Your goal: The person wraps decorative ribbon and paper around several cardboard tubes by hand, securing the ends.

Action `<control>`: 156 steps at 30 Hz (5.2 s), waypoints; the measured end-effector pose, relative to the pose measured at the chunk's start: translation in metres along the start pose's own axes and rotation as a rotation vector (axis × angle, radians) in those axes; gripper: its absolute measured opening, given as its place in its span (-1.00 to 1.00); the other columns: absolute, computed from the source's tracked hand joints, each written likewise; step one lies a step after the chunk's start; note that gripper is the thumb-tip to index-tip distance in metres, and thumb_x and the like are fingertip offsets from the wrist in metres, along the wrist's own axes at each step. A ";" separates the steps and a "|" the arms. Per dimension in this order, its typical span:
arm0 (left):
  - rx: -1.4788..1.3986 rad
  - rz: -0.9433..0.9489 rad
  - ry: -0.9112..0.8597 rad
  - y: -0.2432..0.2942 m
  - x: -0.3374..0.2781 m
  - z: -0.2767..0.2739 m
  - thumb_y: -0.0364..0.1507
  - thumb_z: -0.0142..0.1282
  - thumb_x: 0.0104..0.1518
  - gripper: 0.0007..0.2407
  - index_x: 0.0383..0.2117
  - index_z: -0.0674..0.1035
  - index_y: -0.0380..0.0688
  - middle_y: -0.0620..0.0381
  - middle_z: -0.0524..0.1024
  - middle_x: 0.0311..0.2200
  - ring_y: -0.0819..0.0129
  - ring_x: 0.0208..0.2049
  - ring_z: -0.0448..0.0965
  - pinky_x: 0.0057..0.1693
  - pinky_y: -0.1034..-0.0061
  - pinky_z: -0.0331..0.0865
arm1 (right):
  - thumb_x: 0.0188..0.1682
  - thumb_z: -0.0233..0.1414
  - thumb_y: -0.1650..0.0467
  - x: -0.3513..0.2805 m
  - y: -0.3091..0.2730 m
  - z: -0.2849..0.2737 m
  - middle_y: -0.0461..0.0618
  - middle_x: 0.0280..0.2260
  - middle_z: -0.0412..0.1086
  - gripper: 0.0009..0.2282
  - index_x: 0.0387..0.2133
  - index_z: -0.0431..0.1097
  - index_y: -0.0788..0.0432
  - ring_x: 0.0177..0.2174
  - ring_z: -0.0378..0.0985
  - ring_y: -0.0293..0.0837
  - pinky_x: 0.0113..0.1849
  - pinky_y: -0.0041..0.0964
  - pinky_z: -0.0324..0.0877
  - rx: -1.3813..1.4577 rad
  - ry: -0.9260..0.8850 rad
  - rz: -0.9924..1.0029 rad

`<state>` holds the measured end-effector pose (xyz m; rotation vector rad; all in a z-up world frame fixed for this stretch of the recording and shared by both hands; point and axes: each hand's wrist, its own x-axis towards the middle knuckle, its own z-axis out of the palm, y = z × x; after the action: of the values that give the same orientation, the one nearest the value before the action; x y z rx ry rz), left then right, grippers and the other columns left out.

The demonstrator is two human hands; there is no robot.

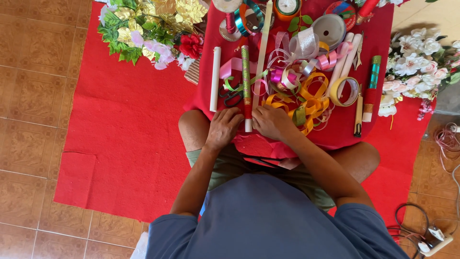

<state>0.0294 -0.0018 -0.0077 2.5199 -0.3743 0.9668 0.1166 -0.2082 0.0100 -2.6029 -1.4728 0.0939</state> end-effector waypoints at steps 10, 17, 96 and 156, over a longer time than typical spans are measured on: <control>-0.014 0.058 -0.064 -0.011 -0.008 0.009 -0.42 -0.11 0.37 -0.79 -0.45 0.54 0.06 0.21 0.44 -0.46 0.26 -0.33 0.52 -0.18 0.49 0.31 | 0.11 -0.16 0.30 -0.002 0.017 0.024 -0.03 -0.37 0.42 -0.82 -0.34 0.34 0.09 -0.23 0.57 0.03 -0.44 -0.17 0.55 -0.024 0.009 -0.063; -0.020 0.050 -0.112 -0.014 -0.010 0.008 -0.44 -0.15 0.38 -0.77 -0.48 0.50 0.04 0.22 0.37 -0.54 0.27 -0.36 0.49 -0.19 0.50 0.28 | 0.07 -0.14 0.30 0.001 0.018 0.014 -0.06 -0.38 0.42 -0.85 -0.36 0.34 0.06 -0.21 0.57 0.01 -0.41 -0.18 0.55 0.003 -0.043 -0.073; -1.056 -0.282 -0.623 0.121 -0.041 0.034 -0.42 0.23 0.18 -0.85 -0.16 0.61 -0.10 0.02 0.62 -0.32 0.03 -0.23 0.67 -0.15 0.25 0.53 | 0.04 0.28 0.14 -0.209 0.098 -0.084 0.11 -0.14 0.52 -0.55 0.08 0.48 0.13 -0.30 0.61 0.03 -0.32 -0.10 0.50 0.785 0.551 1.122; -0.809 -0.179 -0.333 0.042 0.095 -0.044 -0.60 0.20 0.10 -0.84 -0.20 0.61 -0.19 -0.11 0.61 -0.35 0.03 -0.42 0.68 -0.37 0.30 0.52 | -0.02 0.26 0.56 -0.179 0.208 -0.031 0.14 -0.18 0.37 -0.74 -0.06 0.52 0.21 -0.21 0.55 0.20 -0.12 -0.05 0.45 0.158 0.876 0.513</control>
<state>0.0567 -0.0276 0.0985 1.9005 -0.5020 0.2293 0.2044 -0.4700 0.0043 -2.3126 -0.4740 -0.7348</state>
